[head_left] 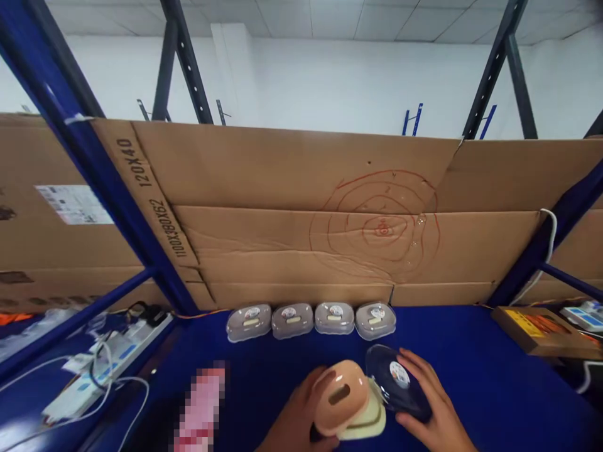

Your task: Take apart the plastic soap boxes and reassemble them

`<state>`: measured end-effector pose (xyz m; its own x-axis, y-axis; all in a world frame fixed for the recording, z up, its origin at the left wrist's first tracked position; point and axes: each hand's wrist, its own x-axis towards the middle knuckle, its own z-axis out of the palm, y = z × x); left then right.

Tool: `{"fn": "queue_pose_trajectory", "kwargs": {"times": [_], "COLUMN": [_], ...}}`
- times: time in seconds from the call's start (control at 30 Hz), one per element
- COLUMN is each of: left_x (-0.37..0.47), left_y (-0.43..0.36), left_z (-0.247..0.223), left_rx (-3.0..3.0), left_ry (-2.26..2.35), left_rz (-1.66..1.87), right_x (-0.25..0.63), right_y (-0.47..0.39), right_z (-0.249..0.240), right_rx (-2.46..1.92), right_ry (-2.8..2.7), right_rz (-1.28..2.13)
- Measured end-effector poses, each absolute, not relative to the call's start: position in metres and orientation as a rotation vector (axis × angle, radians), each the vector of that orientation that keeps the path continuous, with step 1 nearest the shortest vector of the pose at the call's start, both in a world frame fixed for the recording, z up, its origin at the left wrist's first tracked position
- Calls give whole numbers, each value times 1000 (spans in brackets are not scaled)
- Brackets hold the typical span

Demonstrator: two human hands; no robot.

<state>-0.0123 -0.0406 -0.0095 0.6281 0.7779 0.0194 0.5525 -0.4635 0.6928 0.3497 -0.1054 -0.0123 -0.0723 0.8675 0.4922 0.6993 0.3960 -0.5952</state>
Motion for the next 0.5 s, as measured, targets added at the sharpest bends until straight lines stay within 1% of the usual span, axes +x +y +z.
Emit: {"fn": "queue_pose_trajectory", "kwargs": {"times": [0.13, 0.27, 0.37, 0.5], "left_x": [-9, -4, 2, 10], "left_y": [-33, -24, -17, -1], "left_z": [15, 29, 14, -31], "left_rx": [2295, 2370, 2359, 2204], "left_ry": [849, 795, 771, 780], "left_rz": [275, 249, 291, 268], "right_x": [331, 329, 326, 316], "right_y": [-100, -79, -58, -40], "right_z": [-1, 4, -3, -26], "right_rx": [-1349, -1304, -1237, -1142], "right_ry": [-1908, -1964, -1978, -1949], "right_rz": [380, 472, 534, 598]}}
